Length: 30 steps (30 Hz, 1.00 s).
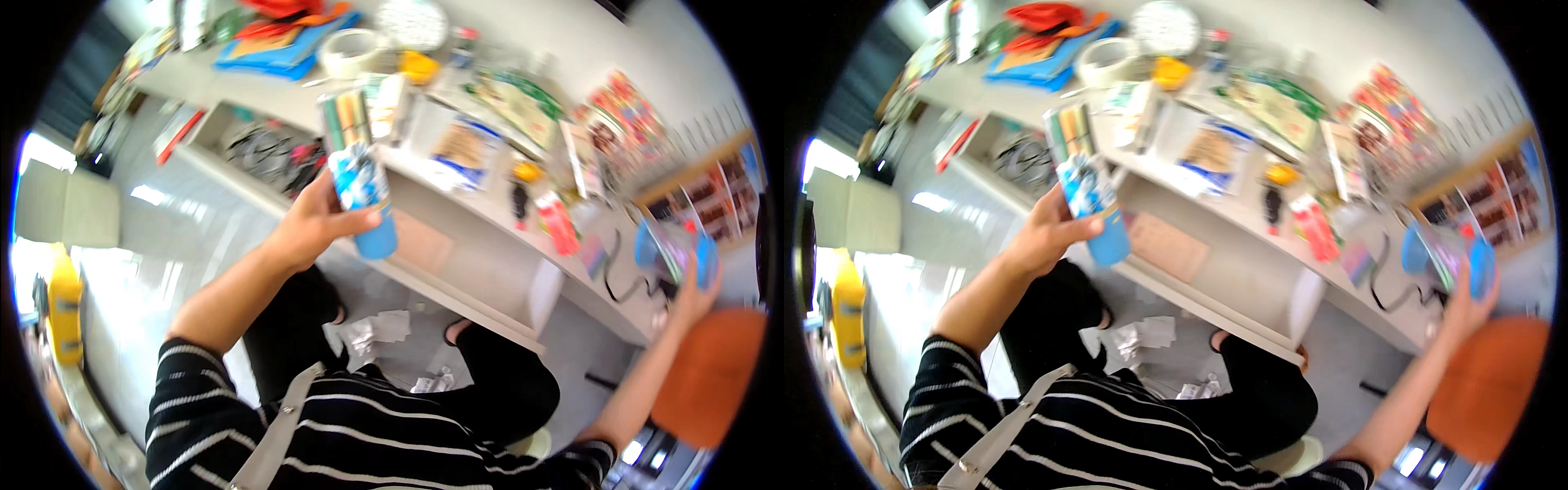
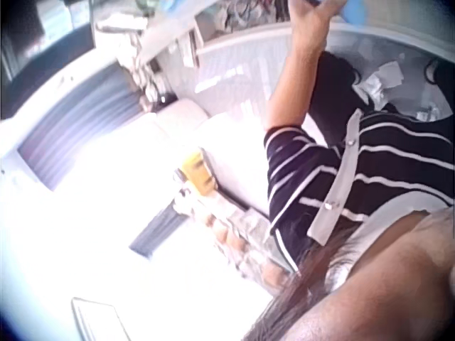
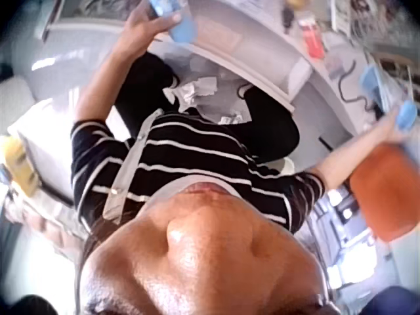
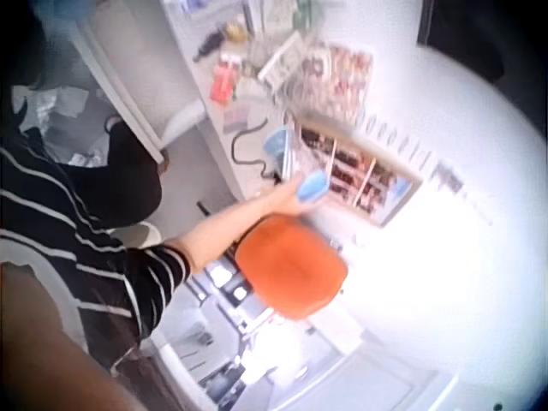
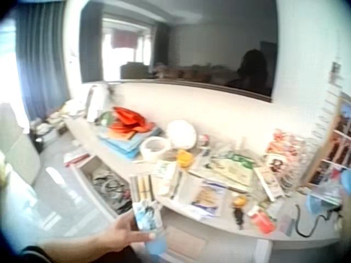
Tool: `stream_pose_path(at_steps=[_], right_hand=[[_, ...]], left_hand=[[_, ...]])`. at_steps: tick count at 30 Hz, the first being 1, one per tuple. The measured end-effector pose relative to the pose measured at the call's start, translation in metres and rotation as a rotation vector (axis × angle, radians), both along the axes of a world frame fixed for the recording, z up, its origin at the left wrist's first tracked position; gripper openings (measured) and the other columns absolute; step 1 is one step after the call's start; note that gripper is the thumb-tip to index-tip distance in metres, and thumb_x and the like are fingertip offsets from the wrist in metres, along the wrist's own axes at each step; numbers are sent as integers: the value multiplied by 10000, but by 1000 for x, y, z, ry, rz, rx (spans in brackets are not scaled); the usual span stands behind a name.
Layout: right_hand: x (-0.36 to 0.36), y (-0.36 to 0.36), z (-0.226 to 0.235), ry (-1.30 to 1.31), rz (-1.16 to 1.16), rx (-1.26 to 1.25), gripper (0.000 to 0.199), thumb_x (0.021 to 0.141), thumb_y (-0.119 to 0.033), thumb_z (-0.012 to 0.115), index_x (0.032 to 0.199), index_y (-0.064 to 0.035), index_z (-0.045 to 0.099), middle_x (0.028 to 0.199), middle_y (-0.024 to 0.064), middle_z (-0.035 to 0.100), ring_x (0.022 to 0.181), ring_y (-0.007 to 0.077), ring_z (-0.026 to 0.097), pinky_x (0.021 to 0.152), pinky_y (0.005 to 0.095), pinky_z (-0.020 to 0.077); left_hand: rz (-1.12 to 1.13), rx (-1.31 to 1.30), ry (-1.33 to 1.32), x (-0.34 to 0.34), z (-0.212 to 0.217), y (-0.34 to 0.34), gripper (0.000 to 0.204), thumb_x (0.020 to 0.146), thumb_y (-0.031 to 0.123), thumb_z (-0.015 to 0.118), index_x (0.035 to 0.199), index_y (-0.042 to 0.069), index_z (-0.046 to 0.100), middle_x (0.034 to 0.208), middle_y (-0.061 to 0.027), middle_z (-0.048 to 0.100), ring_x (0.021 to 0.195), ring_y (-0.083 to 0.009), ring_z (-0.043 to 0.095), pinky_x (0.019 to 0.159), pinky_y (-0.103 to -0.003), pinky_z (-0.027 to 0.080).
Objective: The person wipes the inside of a desk drawer with a brown cloth, picks up a small black container, and then organizes cotton swabs, a blue plastic tub, and several pens into the drawer.
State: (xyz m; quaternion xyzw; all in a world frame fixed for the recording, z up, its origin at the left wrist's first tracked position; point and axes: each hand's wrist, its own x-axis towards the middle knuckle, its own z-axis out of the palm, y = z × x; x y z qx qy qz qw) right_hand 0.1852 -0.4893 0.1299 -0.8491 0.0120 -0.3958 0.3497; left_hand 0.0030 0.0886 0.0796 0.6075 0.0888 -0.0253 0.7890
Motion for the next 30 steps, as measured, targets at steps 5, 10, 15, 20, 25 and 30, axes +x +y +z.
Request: stream_pose_path(at_steps=[5, 10, 15, 20, 25, 30], right_hand=[[-84, 102, 22, 99, 413, 536, 621, 897, -168, 614, 1419, 3, 324, 1403, 159, 395, 1271, 290, 418, 1067, 432, 337], [-124, 151, 24, 173, 583, 571, 674, 886, -227, 611, 1438, -9, 292, 1417, 163, 377, 1297, 308, 394, 1081, 454, 322], [-137, 198, 26, 229, 643, 497, 718, 870, -262, 614, 1440, 12, 274, 1434, 169, 357, 1309, 311, 382, 1088, 453, 310], [-150, 238, 33, 272, 636, 477, 723, 871, -266, 592, 1448, 14, 259, 1437, 177, 353, 1323, 310, 366, 1095, 450, 299], [-147, 245, 33, 308, 691, 370, 793, 833, -303, 610, 1452, 26, 239, 1440, 199, 342, 1326, 320, 367, 1104, 453, 284], [-147, 296, 37, 310, 719, 329, 833, 748, -248, 596, 1441, 49, 242, 1423, 191, 353, 1299, 306, 397, 1082, 431, 315]], left_hand=[[298, -26, 61, -29, -5, 87, 563, 846, 257, 702, 1264, 3, 423, 1117, -112, 591, 979, -207, 629, 802, -365, 547], [618, -216, 232, -15, -53, 196, 470, 840, 286, 711, 1161, 28, 485, 1009, -116, 606, 869, -245, 647, 714, -400, 557], [807, -232, 453, 29, -108, 292, 559, 804, 307, 757, 1192, 39, 457, 1091, -132, 572, 961, -280, 612, 796, -481, 548], [855, -273, 499, 63, -157, 345, 525, 791, 336, 768, 1170, 109, 484, 1110, -113, 572, 969, -268, 609, 821, -495, 537], [739, -192, 491, 75, -214, 398, 620, 749, 396, 793, 1190, 90, 482, 1118, -134, 555, 997, -325, 587, 794, -462, 555], [1041, 85, 346, 76, -113, 288, 701, 780, 356, 768, 1303, 27, 435, 1266, -168, 480, 1073, -309, 531, 840, -400, 502]])
